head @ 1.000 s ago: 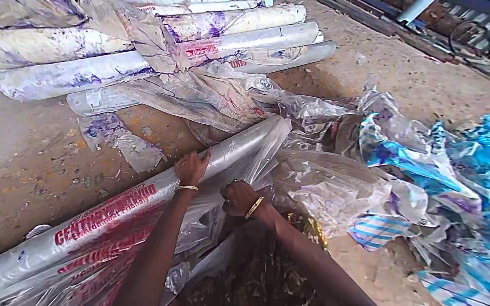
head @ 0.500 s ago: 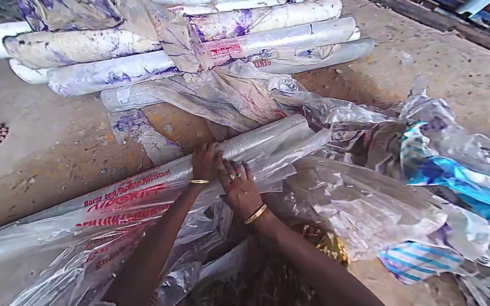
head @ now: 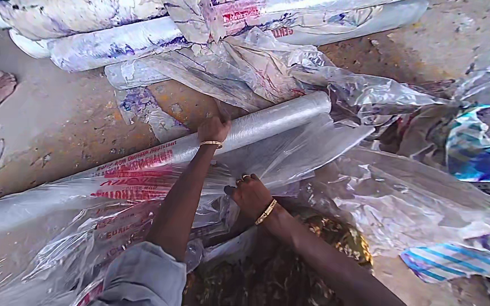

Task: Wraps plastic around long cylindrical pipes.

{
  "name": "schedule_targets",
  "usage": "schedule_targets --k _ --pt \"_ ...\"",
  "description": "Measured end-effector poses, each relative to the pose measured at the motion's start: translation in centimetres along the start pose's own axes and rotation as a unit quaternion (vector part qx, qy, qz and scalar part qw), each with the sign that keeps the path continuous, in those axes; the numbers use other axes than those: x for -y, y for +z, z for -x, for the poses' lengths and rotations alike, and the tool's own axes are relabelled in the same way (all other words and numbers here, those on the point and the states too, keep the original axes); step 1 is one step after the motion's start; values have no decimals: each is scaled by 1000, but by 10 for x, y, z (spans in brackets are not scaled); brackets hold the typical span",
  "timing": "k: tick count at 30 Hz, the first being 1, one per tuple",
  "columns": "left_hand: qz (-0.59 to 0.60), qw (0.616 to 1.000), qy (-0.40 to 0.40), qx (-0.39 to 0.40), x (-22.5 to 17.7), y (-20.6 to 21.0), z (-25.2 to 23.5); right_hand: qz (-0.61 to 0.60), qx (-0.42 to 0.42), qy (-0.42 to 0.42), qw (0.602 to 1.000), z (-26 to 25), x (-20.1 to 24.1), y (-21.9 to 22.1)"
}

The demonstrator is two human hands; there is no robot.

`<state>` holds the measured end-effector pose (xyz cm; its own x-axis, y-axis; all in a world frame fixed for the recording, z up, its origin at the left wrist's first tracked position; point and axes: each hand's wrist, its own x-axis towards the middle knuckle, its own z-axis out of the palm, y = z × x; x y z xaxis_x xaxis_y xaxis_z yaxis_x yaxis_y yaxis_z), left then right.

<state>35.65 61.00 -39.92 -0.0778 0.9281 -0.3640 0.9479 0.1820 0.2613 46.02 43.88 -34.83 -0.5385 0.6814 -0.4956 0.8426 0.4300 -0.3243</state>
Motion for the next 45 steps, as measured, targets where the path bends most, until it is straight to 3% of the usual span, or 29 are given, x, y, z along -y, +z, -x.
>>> schedule_targets --k 4,6,7,8,9,10,12,14,15,16,18,19,20,24,26,29,31,34,36,37,40,42,43,44,45 --pt "22 995 27 90 0 -17 -30 -21 102 13 994 -5 9 0" --pt "129 984 96 73 12 -17 -34 -45 132 14 990 -13 3 11" --pt "229 961 142 57 22 -15 -32 -77 125 10 989 -14 -6 16" --pt "326 925 189 47 36 -12 -28 -134 79 9 988 -11 -18 21" --pt "361 902 230 54 55 -13 -18 -207 -20 14 978 -3 -30 29" --pt "319 908 263 70 81 -20 2 -262 -164 23 951 3 -35 36" --pt "124 944 292 91 140 -36 48 -189 -444 31 875 -3 -29 35" --pt "-7 957 269 108 191 -35 92 -51 -550 14 834 -28 -3 14" --pt "-53 958 258 116 209 -31 110 -20 -531 4 847 -46 17 3" --pt "-77 958 258 102 222 -25 124 -24 -464 5 885 -67 40 -9" --pt "-102 956 274 38 238 -6 142 -66 -267 49 960 -116 83 -27" --pt "-96 955 279 14 240 4 147 -85 -181 78 977 -141 98 -28" --pt "-70 961 266 19 238 9 154 -95 -151 96 979 -161 106 -20" --pt "-17 980 132 149 210 -25 177 -10 -381 84 921 -207 98 33" --pt "-7 981 93 168 204 -35 181 -7 -399 100 912 -220 94 24" --pt "25 986 103 131 201 -33 197 -53 -239 184 952 -229 94 -31" --pt "44 986 116 108 193 -34 214 -58 -181 189 963 -246 81 -64" --pt "80 970 124 191 172 -26 243 58 -130 147 979 -254 70 -58" --pt "135 947 173 233 163 -10 265 113 -86 133 981 -246 70 -41" --pt "205 935 207 203 164 -3 278 120 -74 135 981 -240 73 -36" --pt "359 893 270 -44 179 -21 306 88 -95 115 985 -224 96 -28" --pt "249 920 202 -227 207 -62 306 74 -100 70 990 -217 123 -25" --pt "165 937 144 -272 229 -80 303 72 -69 45 994 -213 146 -27" --pt "98 963 88 -237 254 -97 302 60 -35 8 998 -208 171 -26" --pt "40 989 40 -133 280 -114 298 57 10 -34 998 -208 193 -24"
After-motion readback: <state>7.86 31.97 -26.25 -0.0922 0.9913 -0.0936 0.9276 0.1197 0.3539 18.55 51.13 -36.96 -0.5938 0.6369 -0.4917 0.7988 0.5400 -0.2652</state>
